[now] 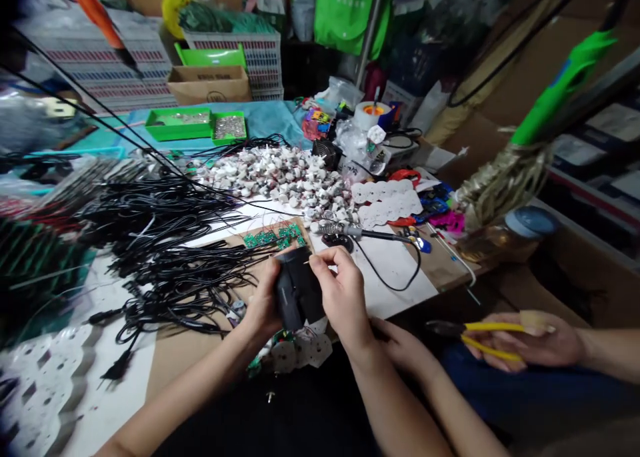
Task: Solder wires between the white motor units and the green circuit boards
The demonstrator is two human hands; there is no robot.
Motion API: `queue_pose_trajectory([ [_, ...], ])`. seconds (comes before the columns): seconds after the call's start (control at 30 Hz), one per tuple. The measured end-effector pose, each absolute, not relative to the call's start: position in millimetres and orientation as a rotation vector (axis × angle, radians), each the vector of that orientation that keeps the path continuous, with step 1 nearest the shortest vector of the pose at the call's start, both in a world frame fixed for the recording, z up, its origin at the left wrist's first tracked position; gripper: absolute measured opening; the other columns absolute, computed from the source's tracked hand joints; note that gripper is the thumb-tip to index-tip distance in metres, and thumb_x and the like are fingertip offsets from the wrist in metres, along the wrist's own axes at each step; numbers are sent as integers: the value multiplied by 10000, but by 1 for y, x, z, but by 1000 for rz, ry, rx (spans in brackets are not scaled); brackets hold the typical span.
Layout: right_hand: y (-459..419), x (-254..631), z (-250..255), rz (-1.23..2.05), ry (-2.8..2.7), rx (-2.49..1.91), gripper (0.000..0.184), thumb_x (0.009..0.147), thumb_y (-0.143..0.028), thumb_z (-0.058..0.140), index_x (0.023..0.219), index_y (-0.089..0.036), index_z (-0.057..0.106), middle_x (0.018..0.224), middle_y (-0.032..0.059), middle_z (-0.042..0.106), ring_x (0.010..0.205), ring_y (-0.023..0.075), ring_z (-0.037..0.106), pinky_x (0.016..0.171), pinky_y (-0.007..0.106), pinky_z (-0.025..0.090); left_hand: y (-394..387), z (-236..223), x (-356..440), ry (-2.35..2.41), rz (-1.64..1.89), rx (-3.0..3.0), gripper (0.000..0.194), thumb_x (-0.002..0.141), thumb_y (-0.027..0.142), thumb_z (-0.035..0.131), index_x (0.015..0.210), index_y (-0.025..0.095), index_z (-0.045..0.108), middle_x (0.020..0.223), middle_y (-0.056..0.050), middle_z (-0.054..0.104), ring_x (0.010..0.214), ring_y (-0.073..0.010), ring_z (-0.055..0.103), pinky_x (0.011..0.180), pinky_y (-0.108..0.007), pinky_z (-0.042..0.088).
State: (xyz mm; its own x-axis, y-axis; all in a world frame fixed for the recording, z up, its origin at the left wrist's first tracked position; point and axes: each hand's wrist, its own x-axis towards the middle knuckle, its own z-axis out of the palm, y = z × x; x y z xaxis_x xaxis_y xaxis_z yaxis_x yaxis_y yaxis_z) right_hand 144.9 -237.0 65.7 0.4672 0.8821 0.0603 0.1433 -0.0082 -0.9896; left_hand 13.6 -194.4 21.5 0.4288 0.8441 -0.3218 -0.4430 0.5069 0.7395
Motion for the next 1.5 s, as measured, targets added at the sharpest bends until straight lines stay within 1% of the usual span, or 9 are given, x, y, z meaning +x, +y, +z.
queue_pose_trajectory([
  [0.1, -227, 132, 55, 730, -880, -1474, 294, 899, -489, 655, 840, -203, 624, 798, 11, 599, 785, 175, 565, 702, 269, 482, -196, 19, 17, 687, 883, 425, 1005, 616, 752, 809, 1431, 270, 472, 1222, -96, 675, 972, -263, 687, 831, -382, 560],
  [0.23, -224, 116, 57, 626, -915, -1488, 308, 907, -505, 632, 898, -196, 624, 887, 30, 641, 838, 189, 598, 756, 301, 500, -195, 25, 8, 588, 965, 400, 1029, 592, 462, 939, 1474, 307, 432, 1159, -51, 698, 885, -215, 696, 811, -330, 549],
  [0.4, -217, 109, 60, 543, -1140, -1531, 353, 866, -524, 645, 993, -194, 638, 1015, 87, 656, 853, 213, 614, 738, 340, 518, -184, 25, 0, 557, 950, 225, 937, 544, 453, 940, 1353, 230, 524, 985, -55, 711, 733, -185, 662, 696, -310, 523],
  [0.57, -203, 98, 53, 514, -1177, -1519, 446, 873, -597, 619, 1059, -192, 620, 1053, 105, 652, 885, 232, 630, 766, 369, 529, -173, 38, -13, 602, 1085, 287, 876, 456, 384, 962, 1220, 190, 579, 1012, -64, 704, 800, -191, 649, 750, -320, 520],
  [0.67, -203, 86, 48, 547, -1277, -1466, 553, 897, -649, 582, 1199, -186, 586, 1200, 152, 642, 1064, 296, 648, 880, 435, 539, -170, 45, -20, 621, 1219, 300, 787, 490, 386, 937, 1166, 178, 590, 1017, -65, 696, 848, -203, 646, 775, -322, 514],
  [0.77, -208, 77, 39, 353, -1580, -1469, 786, 857, -743, 582, 1390, -169, 521, 1369, 213, 576, 1263, 392, 570, 983, 536, 509, -166, 45, -24, 695, 1346, 251, 790, 501, 386, 932, 1173, 189, 568, 959, -35, 679, 781, -173, 628, 738, -302, 502],
  [0.9, -212, 79, 28, 146, -1763, -1527, 1001, 805, -833, 572, 1518, -147, 422, 1369, 238, 595, 1236, 430, 605, 932, 554, 549, -167, 43, -23, 682, 1414, 245, 863, 493, 347, 945, 1239, 207, 536, 979, -27, 673, 753, -152, 621, 735, -290, 499],
  [1.17, -212, 95, 36, -11, -1683, -1499, 867, 876, -695, 617, 1520, -145, 434, 1299, 216, 637, 1142, 382, 659, 899, 508, 572, -167, 49, -14, 550, 1253, 295, 1108, 454, 256, 961, 1423, 251, 424, 1010, -33, 679, 778, -169, 641, 785, -315, 505],
  [1.5, -212, 124, 19, 444, -1714, -1514, 738, 944, -648, 518, 1544, -240, 387, 1446, 156, 570, 1257, 355, 614, 949, 475, 563, -160, 37, -12, 545, 1248, 231, 977, 536, 328, 915, 1395, 252, 456, 1175, -79, 676, 955, -240, 669, 901, -380, 496],
])
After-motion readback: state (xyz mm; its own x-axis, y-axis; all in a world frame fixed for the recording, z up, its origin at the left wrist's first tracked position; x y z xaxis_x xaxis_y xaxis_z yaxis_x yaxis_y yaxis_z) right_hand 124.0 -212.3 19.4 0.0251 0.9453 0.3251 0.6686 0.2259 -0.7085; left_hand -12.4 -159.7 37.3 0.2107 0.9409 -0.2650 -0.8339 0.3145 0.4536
